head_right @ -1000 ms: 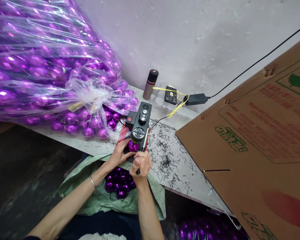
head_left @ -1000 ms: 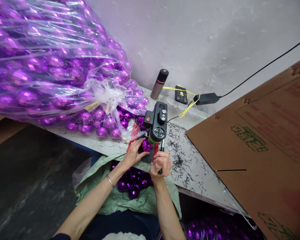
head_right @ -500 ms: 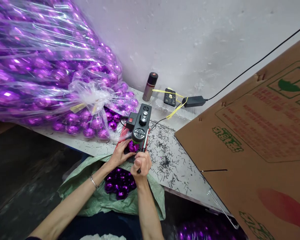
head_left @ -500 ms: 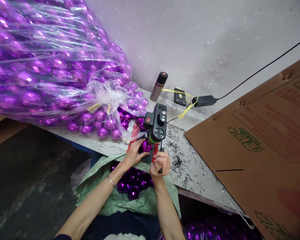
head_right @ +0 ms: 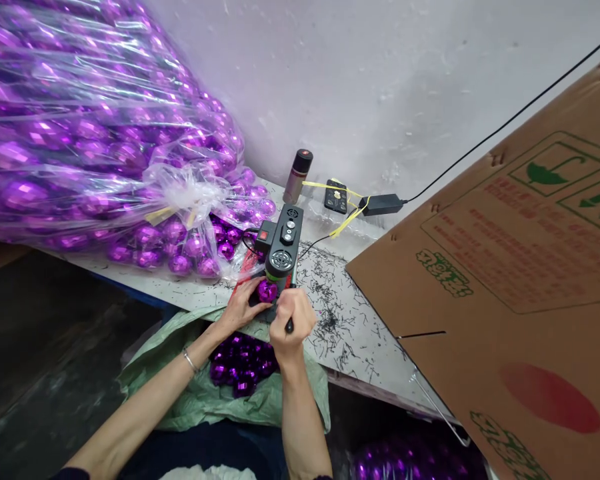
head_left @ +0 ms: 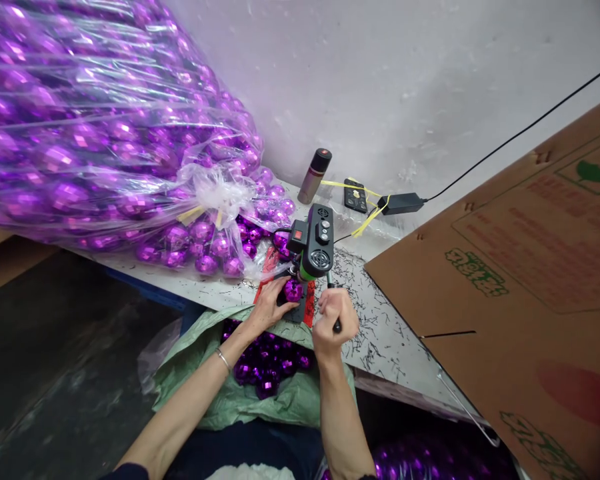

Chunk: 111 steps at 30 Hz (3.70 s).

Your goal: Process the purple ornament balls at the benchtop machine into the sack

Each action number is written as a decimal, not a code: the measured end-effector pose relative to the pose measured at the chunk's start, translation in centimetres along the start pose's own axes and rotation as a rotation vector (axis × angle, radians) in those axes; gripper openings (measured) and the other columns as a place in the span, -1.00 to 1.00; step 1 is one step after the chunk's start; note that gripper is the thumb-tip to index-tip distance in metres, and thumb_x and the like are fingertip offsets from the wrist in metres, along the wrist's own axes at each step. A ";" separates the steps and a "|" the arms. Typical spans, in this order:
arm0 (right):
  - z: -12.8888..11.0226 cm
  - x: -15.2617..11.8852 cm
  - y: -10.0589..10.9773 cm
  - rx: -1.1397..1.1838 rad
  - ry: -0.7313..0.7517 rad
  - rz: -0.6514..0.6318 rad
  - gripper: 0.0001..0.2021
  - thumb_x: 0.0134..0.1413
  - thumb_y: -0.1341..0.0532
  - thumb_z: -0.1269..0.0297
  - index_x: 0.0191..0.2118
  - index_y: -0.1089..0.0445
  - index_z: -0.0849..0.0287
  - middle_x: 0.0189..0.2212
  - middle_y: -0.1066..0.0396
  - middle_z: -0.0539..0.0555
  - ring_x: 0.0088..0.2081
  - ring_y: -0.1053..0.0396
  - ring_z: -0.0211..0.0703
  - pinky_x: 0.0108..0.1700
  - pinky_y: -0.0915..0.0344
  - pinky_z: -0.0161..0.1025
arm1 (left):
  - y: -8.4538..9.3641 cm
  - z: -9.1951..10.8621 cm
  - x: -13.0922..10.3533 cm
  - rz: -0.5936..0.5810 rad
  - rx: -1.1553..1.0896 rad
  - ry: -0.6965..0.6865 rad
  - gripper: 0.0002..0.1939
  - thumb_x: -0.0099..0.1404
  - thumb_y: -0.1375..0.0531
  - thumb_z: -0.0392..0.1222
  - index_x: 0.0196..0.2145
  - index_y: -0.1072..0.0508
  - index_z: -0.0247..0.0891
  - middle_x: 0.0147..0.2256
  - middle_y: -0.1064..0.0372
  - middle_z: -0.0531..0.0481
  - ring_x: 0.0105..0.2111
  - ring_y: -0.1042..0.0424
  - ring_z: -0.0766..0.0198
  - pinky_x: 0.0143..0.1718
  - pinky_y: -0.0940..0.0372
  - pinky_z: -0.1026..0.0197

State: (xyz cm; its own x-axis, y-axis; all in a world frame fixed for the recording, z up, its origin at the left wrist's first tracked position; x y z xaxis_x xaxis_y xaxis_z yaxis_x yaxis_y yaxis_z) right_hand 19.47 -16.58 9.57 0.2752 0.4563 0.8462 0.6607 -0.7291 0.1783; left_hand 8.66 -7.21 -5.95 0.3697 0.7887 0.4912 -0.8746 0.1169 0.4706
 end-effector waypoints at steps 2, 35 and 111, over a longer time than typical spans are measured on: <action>-0.3 1.5 0.1 0.005 -0.095 -0.022 -0.68 0.36 -0.02 0.43 -0.48 -0.19 0.11 -0.54 -0.20 -0.06 -0.49 -0.22 -0.29 -0.40 -0.15 -0.26 | 0.1 0.4 -0.7 0.007 0.016 -0.027 -0.36 0.33 -0.32 -0.07 0.29 -0.25 -0.20 0.15 -0.43 -0.29 0.16 -0.44 -0.11 0.15 -0.36 -0.18; -0.7 -0.3 0.0 -0.031 0.071 -0.031 -0.71 0.28 -0.02 0.53 -0.46 -0.19 0.10 -0.55 -0.26 -0.04 -0.47 -0.29 -0.27 -0.42 -0.22 -0.28 | 11.7 -1.4 2.3 0.273 -0.420 0.478 -0.46 0.31 -0.16 0.15 0.12 -0.36 -0.21 -0.02 -0.46 -0.14 -0.22 -0.52 0.14 -0.33 -0.41 0.17; 3.3 -5.5 -1.3 0.012 0.126 0.080 -0.72 0.40 0.08 0.36 -0.40 -0.15 0.06 -0.49 -0.21 -0.03 -0.46 -0.25 -0.19 -0.30 -0.24 -0.15 | -0.5 0.9 0.3 0.102 0.190 0.052 -0.50 0.35 -0.30 0.04 0.12 -0.38 -0.27 -0.04 -0.53 -0.20 -0.05 -0.51 -0.02 -0.05 -0.37 0.01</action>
State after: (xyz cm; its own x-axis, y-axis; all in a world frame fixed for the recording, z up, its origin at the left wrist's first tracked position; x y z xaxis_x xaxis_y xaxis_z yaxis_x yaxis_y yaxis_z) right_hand 19.45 -16.48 2.98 0.2384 0.3287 0.9138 0.6483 -0.7545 0.1023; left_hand 9.48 -7.59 -5.43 0.2610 0.8214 0.5071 -0.8302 -0.0770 0.5521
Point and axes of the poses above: each hand's wrist, its own x-axis towards the middle knuckle, its own y-axis out of the back of the hand, z = x × y, the point moved 6 cm from there along x, towards the middle knuckle
